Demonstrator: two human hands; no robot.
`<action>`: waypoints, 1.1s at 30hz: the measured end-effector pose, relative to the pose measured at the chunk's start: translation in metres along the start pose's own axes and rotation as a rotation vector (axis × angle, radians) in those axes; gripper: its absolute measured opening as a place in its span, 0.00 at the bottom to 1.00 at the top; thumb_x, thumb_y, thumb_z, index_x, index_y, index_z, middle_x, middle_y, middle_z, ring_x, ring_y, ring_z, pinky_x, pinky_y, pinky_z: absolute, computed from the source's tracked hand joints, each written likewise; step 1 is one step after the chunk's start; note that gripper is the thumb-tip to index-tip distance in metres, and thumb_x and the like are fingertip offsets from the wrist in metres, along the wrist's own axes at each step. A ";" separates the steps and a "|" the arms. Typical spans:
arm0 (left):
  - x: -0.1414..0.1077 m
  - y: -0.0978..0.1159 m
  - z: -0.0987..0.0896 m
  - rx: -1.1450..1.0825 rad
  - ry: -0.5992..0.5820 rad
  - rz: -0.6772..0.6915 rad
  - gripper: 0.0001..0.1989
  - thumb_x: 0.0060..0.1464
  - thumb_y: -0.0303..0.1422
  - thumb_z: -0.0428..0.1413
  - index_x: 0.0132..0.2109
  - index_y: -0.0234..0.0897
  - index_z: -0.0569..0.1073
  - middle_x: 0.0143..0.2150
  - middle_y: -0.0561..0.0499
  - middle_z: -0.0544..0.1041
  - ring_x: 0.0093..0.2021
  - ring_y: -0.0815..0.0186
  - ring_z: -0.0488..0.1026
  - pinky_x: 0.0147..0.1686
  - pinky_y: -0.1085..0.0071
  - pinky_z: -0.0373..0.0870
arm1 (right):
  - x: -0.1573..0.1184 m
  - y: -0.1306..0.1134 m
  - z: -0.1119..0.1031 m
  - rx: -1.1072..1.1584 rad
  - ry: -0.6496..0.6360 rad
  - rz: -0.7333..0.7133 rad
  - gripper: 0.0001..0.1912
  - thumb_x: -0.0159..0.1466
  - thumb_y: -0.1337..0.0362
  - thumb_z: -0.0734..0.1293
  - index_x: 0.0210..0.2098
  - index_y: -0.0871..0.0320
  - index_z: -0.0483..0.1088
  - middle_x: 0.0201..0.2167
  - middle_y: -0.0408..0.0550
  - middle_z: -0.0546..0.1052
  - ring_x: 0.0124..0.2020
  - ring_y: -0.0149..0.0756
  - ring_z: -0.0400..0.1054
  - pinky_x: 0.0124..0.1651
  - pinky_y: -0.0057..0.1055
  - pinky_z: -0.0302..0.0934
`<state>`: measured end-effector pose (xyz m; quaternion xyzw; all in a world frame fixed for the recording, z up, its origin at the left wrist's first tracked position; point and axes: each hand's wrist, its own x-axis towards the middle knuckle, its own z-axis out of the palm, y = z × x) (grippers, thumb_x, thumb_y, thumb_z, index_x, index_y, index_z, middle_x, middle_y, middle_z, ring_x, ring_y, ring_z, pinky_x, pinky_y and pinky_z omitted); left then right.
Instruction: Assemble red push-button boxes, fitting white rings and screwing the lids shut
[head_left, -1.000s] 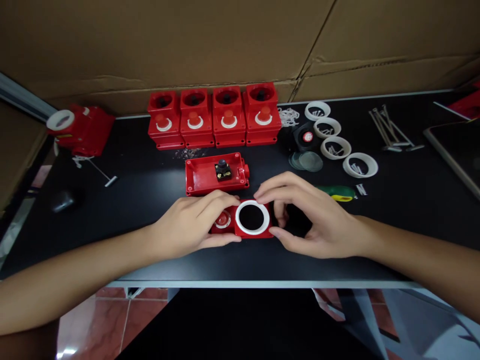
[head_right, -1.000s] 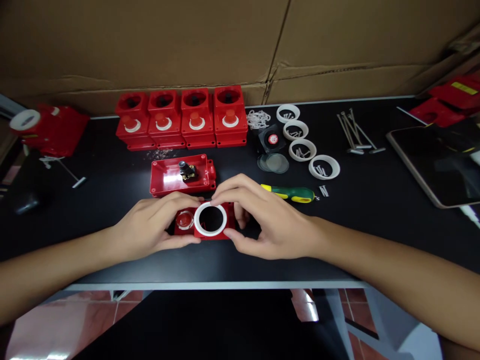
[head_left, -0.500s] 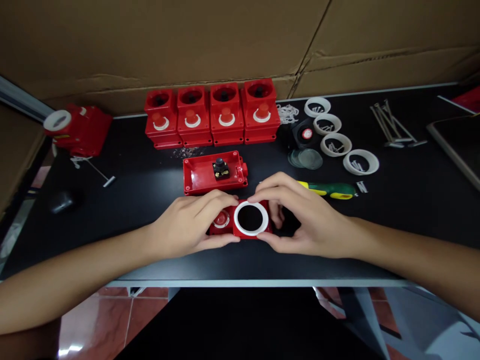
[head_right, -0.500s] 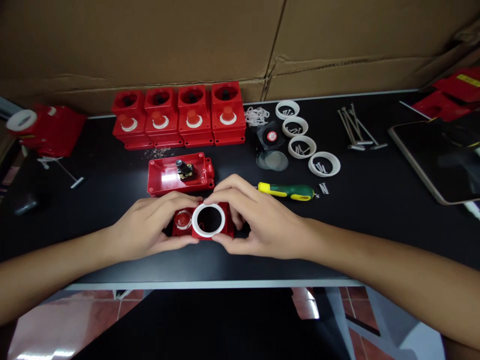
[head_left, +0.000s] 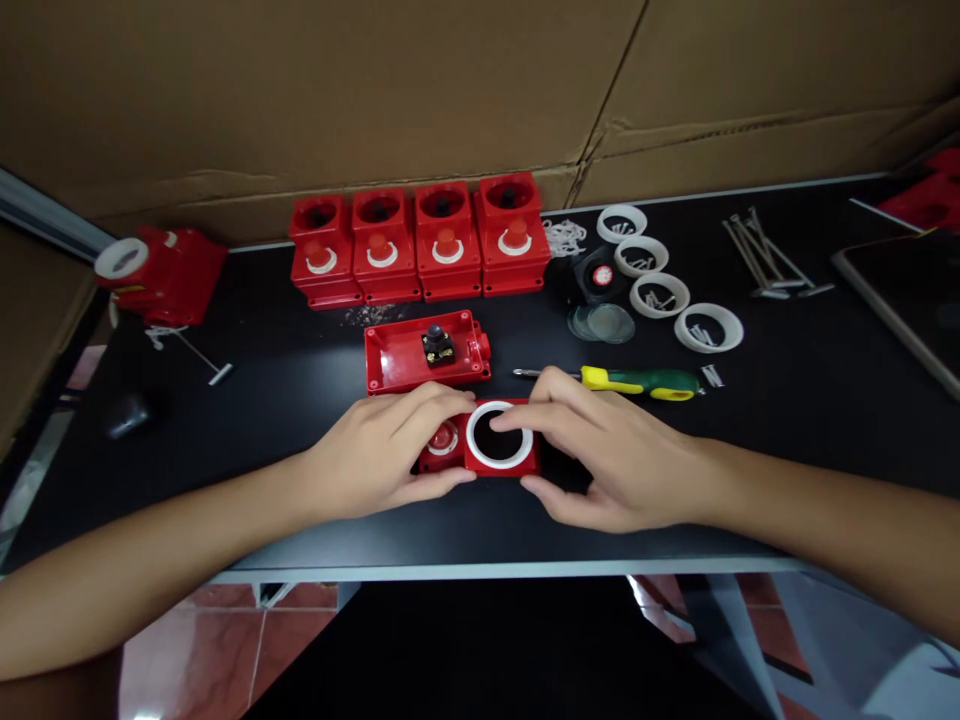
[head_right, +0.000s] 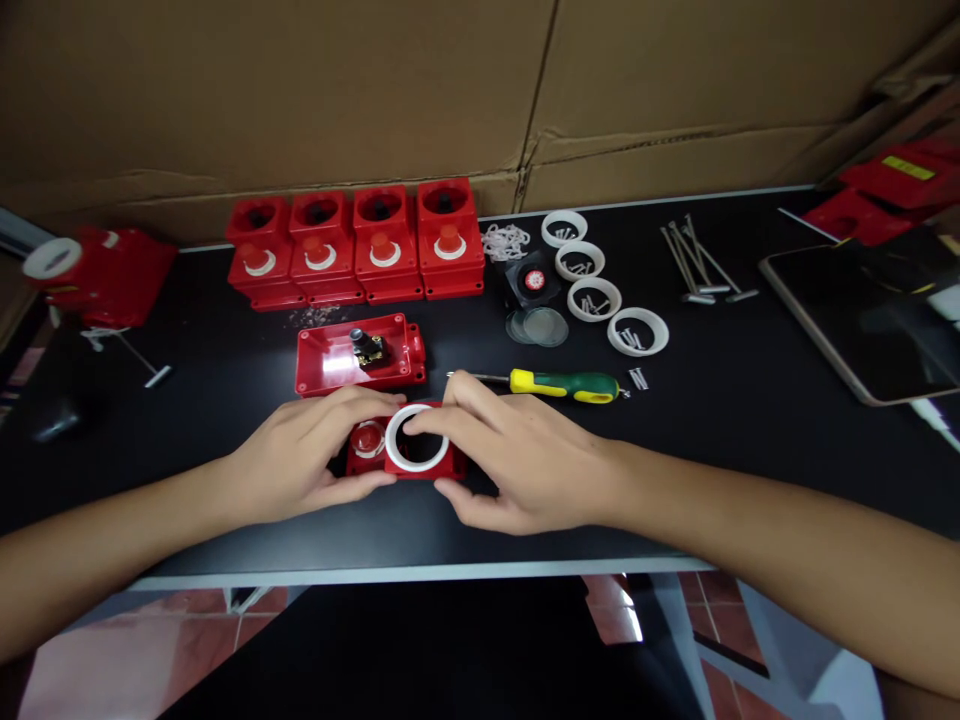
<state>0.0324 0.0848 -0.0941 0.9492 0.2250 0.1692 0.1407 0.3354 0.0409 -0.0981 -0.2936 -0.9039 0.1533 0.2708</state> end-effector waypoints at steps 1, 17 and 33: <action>0.000 0.000 0.000 -0.002 -0.003 0.006 0.24 0.79 0.50 0.57 0.67 0.36 0.70 0.59 0.41 0.85 0.55 0.54 0.88 0.51 0.61 0.88 | -0.001 -0.001 -0.001 -0.050 -0.005 -0.009 0.23 0.75 0.60 0.66 0.66 0.60 0.65 0.48 0.51 0.72 0.34 0.25 0.65 0.32 0.25 0.63; 0.000 -0.001 0.000 0.007 -0.013 0.011 0.23 0.80 0.49 0.55 0.68 0.38 0.68 0.61 0.41 0.85 0.57 0.53 0.87 0.54 0.60 0.87 | 0.005 0.004 -0.008 0.068 -0.047 0.088 0.20 0.77 0.57 0.68 0.64 0.61 0.69 0.40 0.43 0.71 0.32 0.19 0.63 0.32 0.19 0.59; 0.002 0.001 -0.003 0.017 -0.011 0.036 0.21 0.81 0.47 0.55 0.66 0.37 0.69 0.59 0.40 0.85 0.55 0.52 0.88 0.52 0.57 0.89 | 0.004 0.009 -0.009 0.212 -0.042 0.164 0.16 0.77 0.53 0.69 0.51 0.60 0.66 0.34 0.38 0.69 0.27 0.17 0.62 0.29 0.17 0.58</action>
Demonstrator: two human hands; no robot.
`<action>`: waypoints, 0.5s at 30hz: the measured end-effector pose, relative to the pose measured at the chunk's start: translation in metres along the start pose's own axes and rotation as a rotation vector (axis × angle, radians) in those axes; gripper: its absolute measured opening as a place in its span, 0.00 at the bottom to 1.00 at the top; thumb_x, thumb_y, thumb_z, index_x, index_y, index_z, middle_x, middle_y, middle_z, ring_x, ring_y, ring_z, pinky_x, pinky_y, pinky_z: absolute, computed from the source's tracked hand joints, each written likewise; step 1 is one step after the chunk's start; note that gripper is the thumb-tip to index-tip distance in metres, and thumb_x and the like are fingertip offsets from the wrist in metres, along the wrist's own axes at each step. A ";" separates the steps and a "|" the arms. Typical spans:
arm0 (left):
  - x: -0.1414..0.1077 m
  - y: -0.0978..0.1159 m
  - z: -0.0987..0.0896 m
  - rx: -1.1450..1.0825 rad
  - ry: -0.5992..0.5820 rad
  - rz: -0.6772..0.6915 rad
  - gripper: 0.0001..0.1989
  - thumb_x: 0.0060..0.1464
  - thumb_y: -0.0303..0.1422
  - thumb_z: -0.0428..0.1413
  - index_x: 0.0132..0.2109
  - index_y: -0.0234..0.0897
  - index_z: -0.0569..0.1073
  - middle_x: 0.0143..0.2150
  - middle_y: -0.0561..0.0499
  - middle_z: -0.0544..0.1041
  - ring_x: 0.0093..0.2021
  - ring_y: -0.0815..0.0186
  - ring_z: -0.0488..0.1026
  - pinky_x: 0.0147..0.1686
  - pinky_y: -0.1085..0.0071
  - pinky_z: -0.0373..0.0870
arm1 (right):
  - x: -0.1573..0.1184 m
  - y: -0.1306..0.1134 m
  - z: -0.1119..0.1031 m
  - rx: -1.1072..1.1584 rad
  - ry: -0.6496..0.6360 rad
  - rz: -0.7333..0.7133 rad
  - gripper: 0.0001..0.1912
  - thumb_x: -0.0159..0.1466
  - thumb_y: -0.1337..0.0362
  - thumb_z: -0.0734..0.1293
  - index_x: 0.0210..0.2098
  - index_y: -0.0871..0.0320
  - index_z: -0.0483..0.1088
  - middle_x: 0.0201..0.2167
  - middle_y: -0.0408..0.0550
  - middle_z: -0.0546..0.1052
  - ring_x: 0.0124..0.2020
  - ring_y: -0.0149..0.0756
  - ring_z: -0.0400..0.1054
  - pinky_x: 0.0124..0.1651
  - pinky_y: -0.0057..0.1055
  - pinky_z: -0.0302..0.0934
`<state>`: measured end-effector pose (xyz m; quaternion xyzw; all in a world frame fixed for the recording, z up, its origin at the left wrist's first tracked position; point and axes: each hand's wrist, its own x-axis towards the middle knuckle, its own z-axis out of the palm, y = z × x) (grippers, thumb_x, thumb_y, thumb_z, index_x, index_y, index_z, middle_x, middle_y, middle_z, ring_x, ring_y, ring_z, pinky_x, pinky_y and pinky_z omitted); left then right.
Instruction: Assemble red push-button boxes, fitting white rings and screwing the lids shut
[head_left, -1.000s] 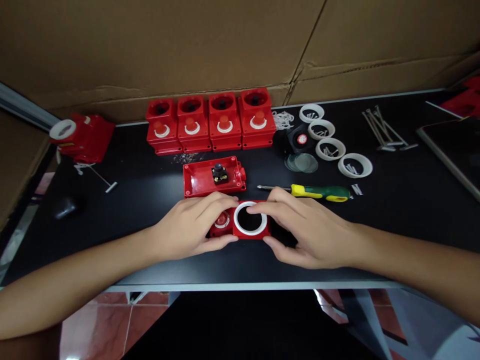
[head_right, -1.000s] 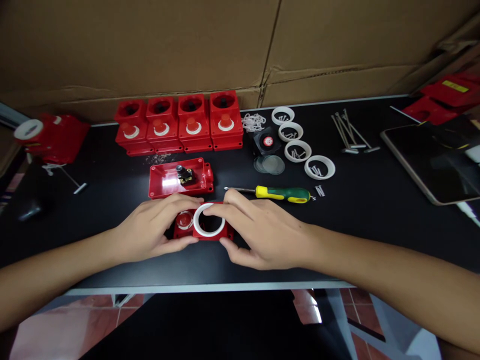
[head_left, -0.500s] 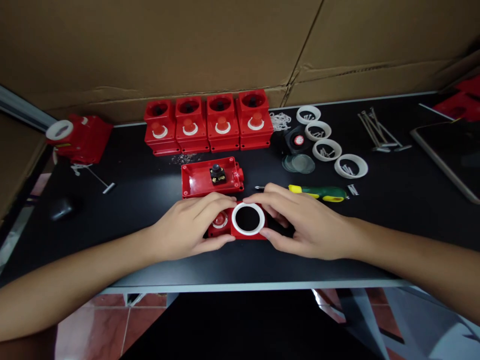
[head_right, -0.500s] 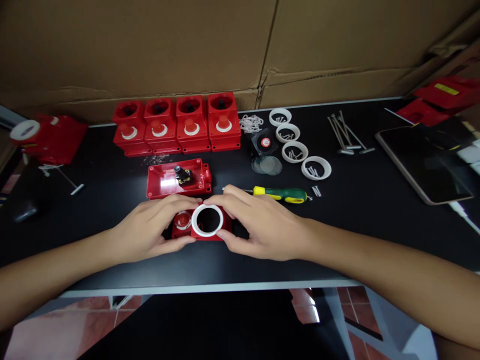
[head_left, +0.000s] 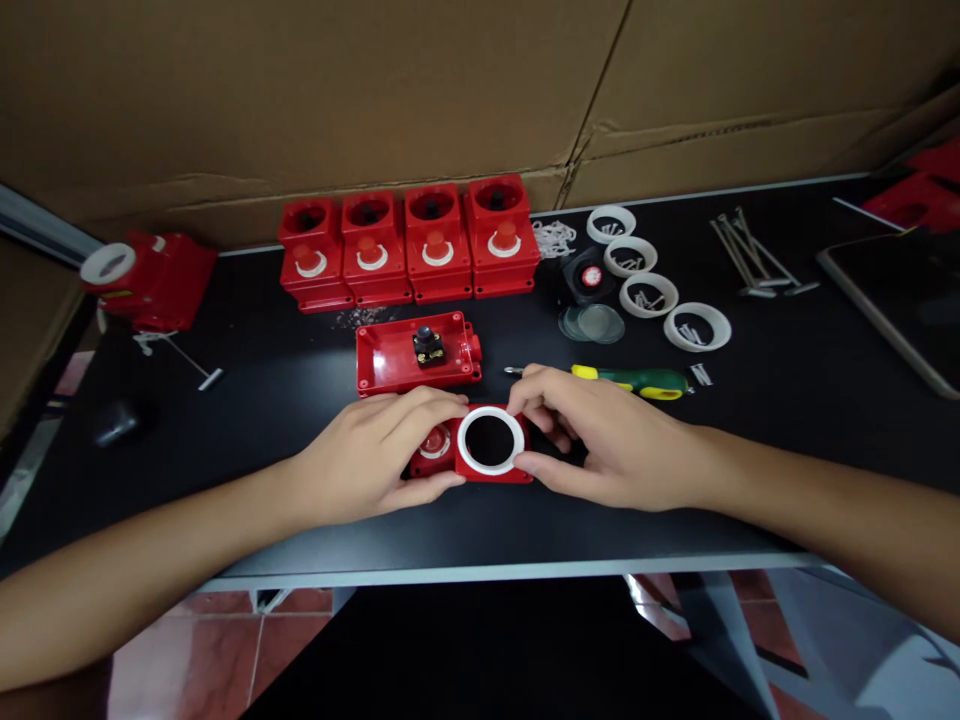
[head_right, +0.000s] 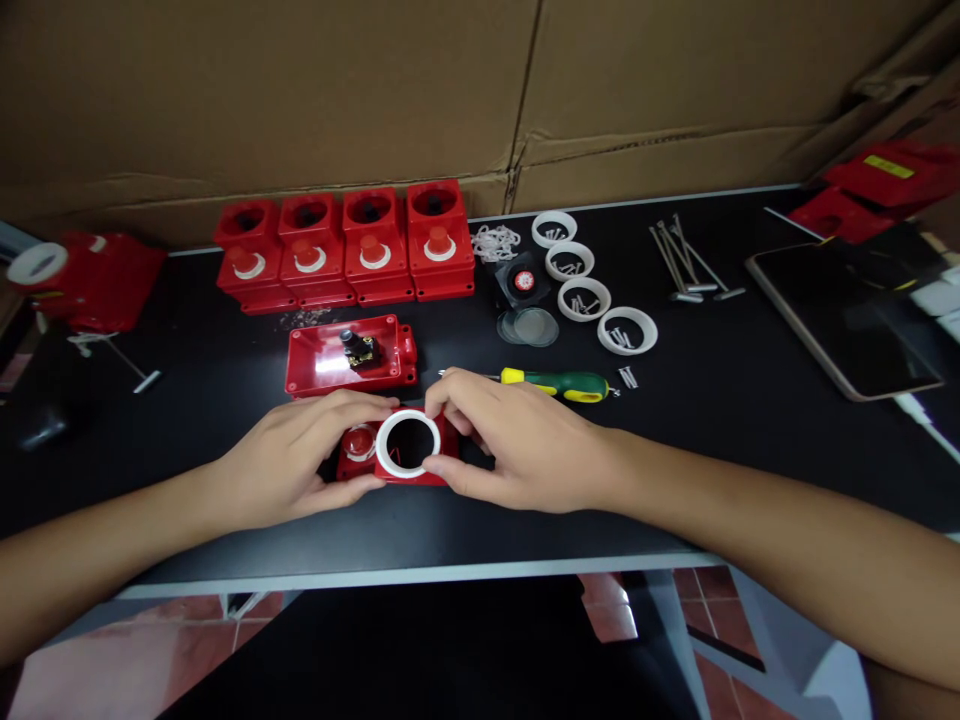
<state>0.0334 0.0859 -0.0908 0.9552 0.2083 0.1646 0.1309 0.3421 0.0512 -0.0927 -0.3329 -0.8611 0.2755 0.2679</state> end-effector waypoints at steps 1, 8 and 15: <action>0.000 0.000 0.000 -0.002 -0.003 -0.003 0.21 0.80 0.46 0.56 0.66 0.37 0.69 0.59 0.40 0.85 0.56 0.52 0.88 0.53 0.57 0.89 | 0.000 0.001 0.000 0.006 -0.009 0.004 0.14 0.77 0.55 0.68 0.51 0.59 0.66 0.34 0.38 0.70 0.27 0.17 0.62 0.29 0.18 0.58; 0.000 -0.001 0.000 -0.004 -0.003 -0.004 0.21 0.80 0.47 0.55 0.67 0.37 0.69 0.59 0.40 0.85 0.55 0.53 0.88 0.51 0.59 0.88 | 0.000 -0.001 0.000 0.107 -0.032 0.058 0.08 0.80 0.60 0.63 0.46 0.58 0.65 0.32 0.38 0.72 0.28 0.18 0.63 0.32 0.20 0.58; -0.001 -0.002 0.002 -0.010 -0.009 -0.021 0.22 0.79 0.48 0.57 0.67 0.38 0.69 0.59 0.40 0.86 0.56 0.53 0.88 0.53 0.59 0.88 | 0.002 -0.002 -0.002 0.106 -0.003 0.022 0.16 0.81 0.66 0.60 0.65 0.58 0.67 0.38 0.38 0.76 0.34 0.16 0.67 0.40 0.18 0.61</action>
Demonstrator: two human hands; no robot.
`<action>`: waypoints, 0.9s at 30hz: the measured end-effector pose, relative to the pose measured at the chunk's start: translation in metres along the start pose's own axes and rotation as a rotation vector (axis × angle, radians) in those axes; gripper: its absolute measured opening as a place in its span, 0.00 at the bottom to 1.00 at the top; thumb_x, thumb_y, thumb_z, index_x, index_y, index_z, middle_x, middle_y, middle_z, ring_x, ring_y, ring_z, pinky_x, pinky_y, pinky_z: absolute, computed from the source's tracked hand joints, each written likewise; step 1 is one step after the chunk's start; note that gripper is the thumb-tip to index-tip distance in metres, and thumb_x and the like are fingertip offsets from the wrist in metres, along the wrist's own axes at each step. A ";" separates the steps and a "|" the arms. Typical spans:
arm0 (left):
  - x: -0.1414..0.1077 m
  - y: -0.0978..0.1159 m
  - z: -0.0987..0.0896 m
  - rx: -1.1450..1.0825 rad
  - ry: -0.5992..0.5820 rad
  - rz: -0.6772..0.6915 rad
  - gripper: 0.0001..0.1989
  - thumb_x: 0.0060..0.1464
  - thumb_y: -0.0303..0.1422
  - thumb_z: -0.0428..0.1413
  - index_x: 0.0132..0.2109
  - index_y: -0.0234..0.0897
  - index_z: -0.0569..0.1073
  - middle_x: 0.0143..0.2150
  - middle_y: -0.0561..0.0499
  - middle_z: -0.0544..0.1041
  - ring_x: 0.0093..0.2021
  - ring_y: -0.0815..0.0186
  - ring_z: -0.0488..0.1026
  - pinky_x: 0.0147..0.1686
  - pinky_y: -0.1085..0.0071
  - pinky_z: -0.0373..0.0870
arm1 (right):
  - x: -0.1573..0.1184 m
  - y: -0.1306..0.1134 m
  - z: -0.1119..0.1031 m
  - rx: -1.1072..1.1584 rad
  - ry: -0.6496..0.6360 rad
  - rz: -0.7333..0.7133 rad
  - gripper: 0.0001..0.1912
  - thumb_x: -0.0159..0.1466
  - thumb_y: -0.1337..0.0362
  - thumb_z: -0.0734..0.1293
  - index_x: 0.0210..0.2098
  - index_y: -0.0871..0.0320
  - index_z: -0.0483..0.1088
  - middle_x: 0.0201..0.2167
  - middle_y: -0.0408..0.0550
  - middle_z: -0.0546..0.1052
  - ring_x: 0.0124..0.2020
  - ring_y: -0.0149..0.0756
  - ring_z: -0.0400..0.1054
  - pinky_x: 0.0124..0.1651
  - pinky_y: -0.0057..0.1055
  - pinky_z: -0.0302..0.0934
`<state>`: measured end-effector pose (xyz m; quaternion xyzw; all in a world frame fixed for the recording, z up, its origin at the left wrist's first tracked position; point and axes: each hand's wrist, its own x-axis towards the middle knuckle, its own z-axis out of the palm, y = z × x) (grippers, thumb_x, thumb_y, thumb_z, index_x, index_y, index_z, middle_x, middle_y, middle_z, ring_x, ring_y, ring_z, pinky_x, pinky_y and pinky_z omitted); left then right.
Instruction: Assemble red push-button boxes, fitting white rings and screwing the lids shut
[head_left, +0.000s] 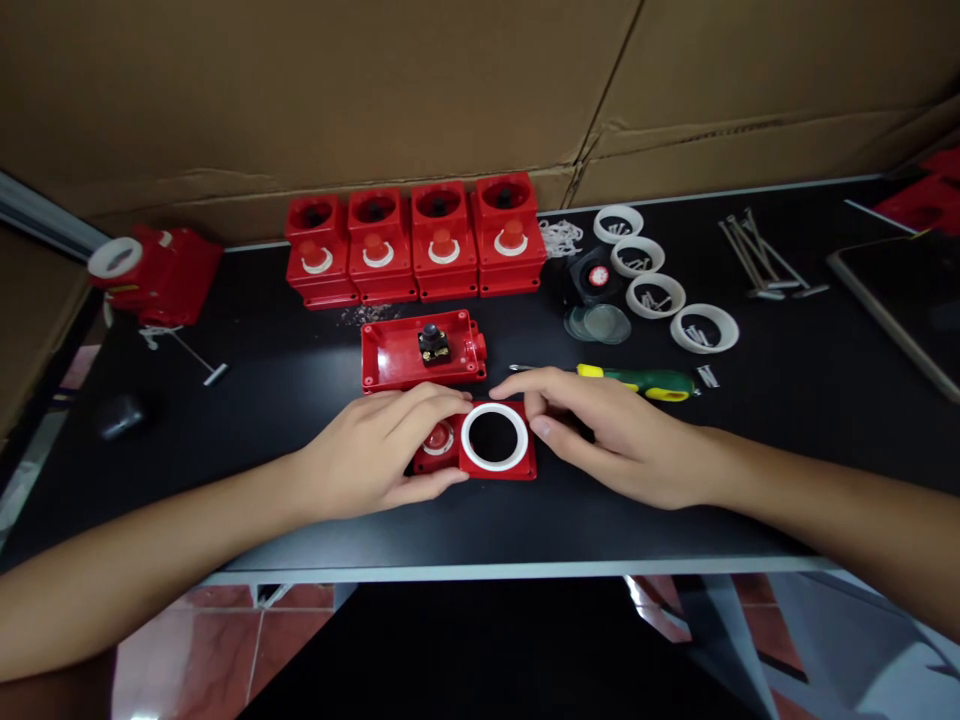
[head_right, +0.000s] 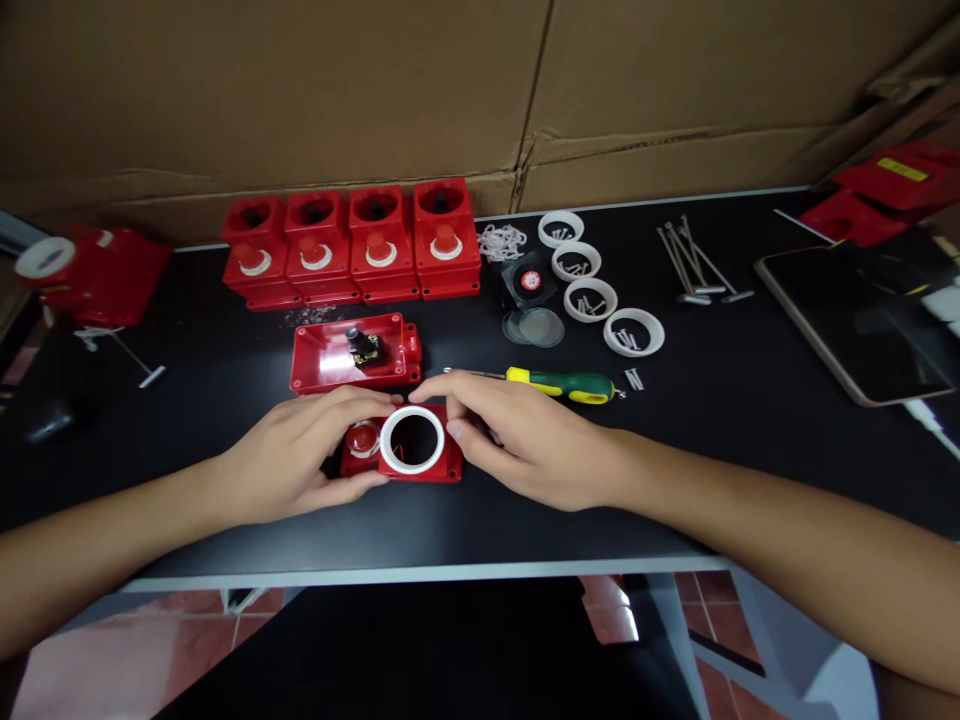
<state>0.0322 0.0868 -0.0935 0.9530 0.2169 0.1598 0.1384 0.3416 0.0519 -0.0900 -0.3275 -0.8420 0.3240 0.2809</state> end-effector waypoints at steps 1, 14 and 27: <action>0.000 0.000 0.000 -0.004 -0.004 -0.003 0.22 0.79 0.47 0.58 0.67 0.38 0.69 0.59 0.40 0.85 0.56 0.52 0.88 0.53 0.59 0.88 | 0.001 0.001 0.000 -0.005 -0.001 -0.009 0.16 0.81 0.67 0.60 0.65 0.58 0.68 0.39 0.39 0.76 0.35 0.16 0.67 0.41 0.18 0.61; 0.000 0.000 0.000 -0.005 0.004 0.007 0.22 0.79 0.46 0.58 0.67 0.37 0.69 0.60 0.39 0.85 0.56 0.52 0.88 0.53 0.58 0.88 | 0.000 0.002 -0.001 0.107 -0.043 0.095 0.11 0.81 0.62 0.61 0.58 0.59 0.69 0.35 0.39 0.73 0.29 0.18 0.63 0.32 0.19 0.56; 0.000 0.000 -0.001 -0.017 -0.008 0.000 0.21 0.79 0.46 0.57 0.67 0.38 0.68 0.61 0.39 0.85 0.57 0.52 0.88 0.53 0.58 0.88 | 0.002 0.000 -0.003 0.120 -0.070 0.118 0.08 0.79 0.61 0.62 0.43 0.59 0.65 0.34 0.42 0.74 0.30 0.20 0.63 0.34 0.19 0.58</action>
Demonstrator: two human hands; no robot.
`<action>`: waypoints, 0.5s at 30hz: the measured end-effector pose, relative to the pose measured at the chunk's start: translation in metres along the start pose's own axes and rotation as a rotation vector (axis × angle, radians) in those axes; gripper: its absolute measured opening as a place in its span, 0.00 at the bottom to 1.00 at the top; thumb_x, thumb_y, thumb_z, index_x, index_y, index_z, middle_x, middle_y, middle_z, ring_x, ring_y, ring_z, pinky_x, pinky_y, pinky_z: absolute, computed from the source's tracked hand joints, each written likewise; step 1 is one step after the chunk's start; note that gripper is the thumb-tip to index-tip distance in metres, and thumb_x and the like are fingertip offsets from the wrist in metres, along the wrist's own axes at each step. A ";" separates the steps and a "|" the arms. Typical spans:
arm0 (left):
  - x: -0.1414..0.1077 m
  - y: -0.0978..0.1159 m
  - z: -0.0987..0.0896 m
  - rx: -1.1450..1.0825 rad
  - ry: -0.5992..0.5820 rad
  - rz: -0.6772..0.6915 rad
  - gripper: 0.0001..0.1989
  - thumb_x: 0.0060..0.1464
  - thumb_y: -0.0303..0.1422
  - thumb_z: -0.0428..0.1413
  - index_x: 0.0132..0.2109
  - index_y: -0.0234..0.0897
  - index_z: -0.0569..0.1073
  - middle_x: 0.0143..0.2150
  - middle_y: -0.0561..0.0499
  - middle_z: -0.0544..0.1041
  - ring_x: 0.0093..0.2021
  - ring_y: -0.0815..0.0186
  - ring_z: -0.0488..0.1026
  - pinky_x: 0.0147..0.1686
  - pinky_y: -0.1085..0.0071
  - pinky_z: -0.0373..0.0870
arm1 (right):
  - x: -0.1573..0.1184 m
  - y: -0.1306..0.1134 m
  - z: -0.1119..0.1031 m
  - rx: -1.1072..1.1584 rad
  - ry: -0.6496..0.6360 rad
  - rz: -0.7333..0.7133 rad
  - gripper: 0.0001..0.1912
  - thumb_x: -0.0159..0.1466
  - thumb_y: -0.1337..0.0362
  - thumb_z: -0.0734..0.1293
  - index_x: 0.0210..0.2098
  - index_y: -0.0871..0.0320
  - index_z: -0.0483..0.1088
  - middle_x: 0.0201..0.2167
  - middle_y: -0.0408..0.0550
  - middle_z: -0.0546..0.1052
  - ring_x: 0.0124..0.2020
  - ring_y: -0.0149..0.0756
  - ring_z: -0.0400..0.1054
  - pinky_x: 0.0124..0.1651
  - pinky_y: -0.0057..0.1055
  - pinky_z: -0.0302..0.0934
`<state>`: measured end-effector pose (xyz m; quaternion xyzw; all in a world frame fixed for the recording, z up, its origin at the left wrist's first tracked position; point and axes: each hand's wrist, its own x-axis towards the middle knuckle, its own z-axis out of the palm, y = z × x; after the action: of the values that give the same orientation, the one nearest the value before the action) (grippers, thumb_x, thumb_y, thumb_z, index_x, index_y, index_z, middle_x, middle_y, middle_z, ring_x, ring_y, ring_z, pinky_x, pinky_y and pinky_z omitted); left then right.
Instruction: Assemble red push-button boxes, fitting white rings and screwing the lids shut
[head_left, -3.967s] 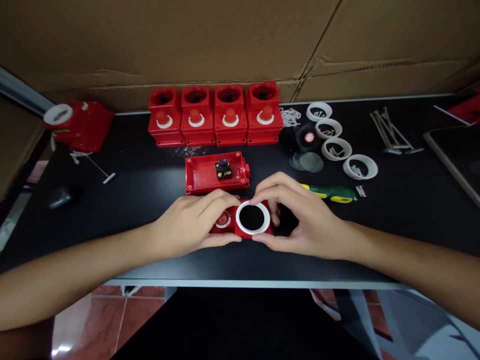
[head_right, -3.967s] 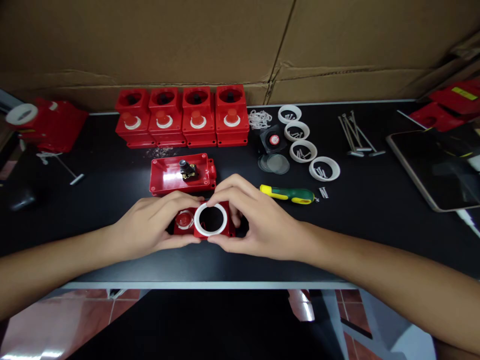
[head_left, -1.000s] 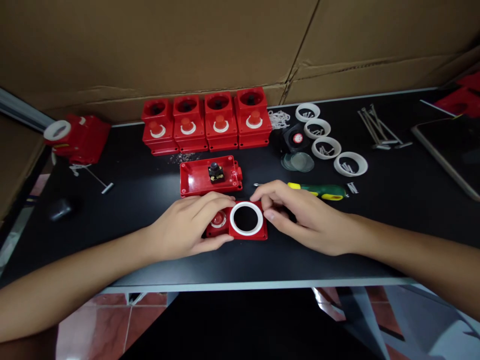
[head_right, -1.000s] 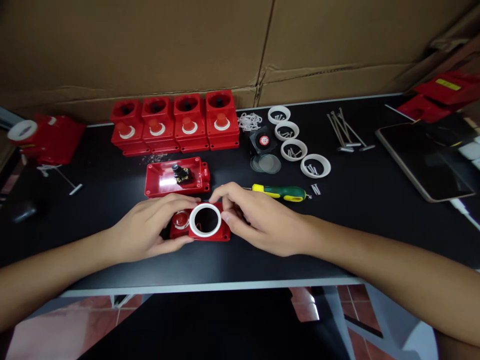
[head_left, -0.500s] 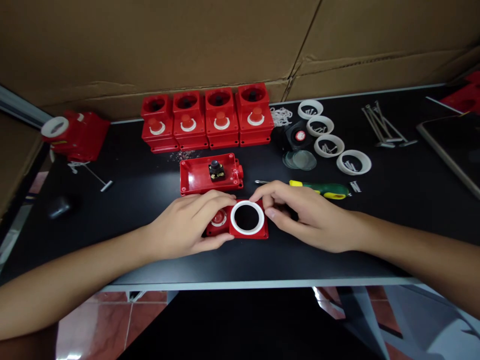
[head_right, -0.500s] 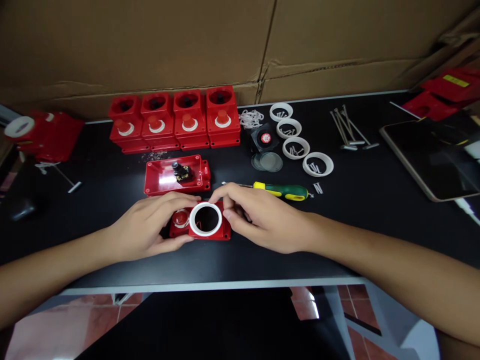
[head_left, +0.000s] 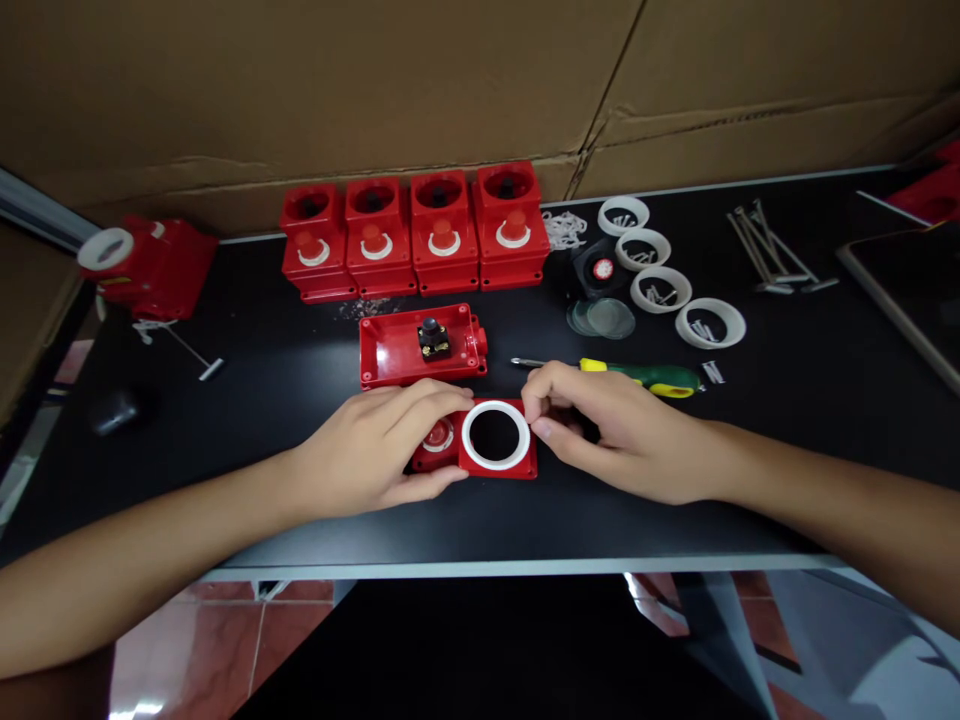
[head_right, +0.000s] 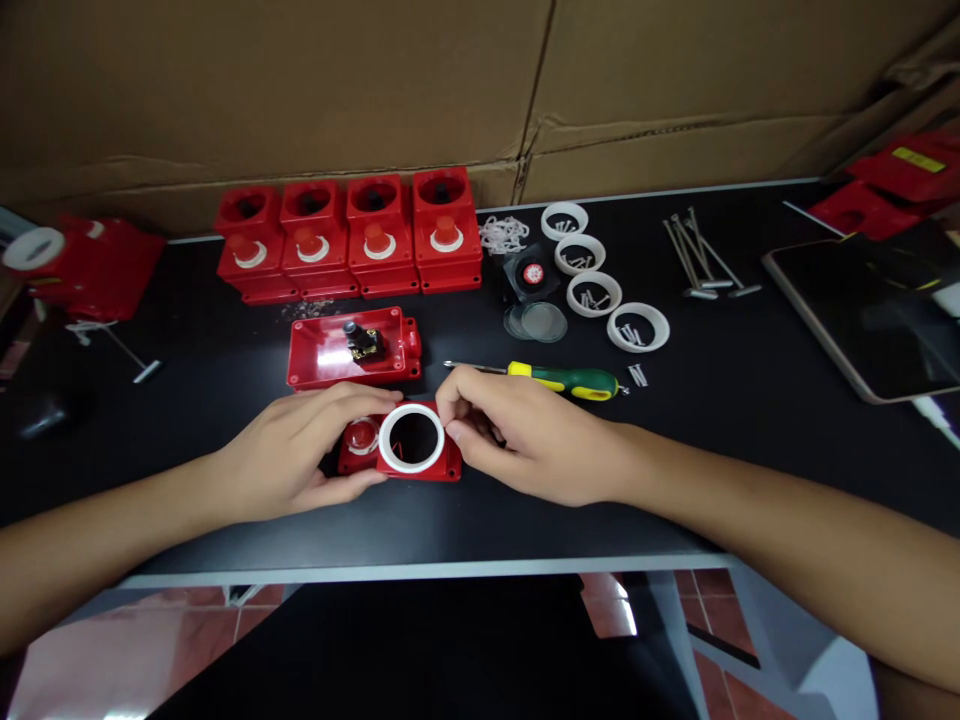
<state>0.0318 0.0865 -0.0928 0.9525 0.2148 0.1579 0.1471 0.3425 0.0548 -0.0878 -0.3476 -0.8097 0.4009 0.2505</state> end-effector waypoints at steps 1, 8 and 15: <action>0.000 0.000 0.000 0.000 -0.002 -0.003 0.21 0.79 0.45 0.57 0.67 0.38 0.68 0.61 0.39 0.85 0.57 0.52 0.88 0.53 0.58 0.88 | 0.000 0.000 0.000 0.000 0.004 -0.009 0.08 0.79 0.62 0.62 0.43 0.58 0.64 0.33 0.41 0.73 0.29 0.19 0.63 0.33 0.18 0.58; -0.002 0.000 0.001 -0.026 -0.013 -0.021 0.24 0.76 0.44 0.61 0.69 0.39 0.69 0.62 0.39 0.84 0.57 0.52 0.87 0.53 0.60 0.88 | -0.004 0.002 0.005 0.013 0.002 0.025 0.19 0.80 0.63 0.61 0.68 0.58 0.63 0.36 0.40 0.74 0.30 0.17 0.65 0.32 0.15 0.59; 0.000 0.001 0.001 -0.014 -0.012 -0.022 0.22 0.77 0.45 0.60 0.68 0.39 0.69 0.62 0.40 0.84 0.58 0.52 0.87 0.55 0.59 0.88 | -0.002 0.000 0.001 0.009 0.003 0.005 0.15 0.80 0.63 0.61 0.62 0.58 0.71 0.35 0.39 0.73 0.29 0.17 0.63 0.29 0.14 0.56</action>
<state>0.0326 0.0857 -0.0937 0.9500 0.2232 0.1521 0.1564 0.3428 0.0526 -0.0886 -0.3489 -0.8068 0.4046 0.2524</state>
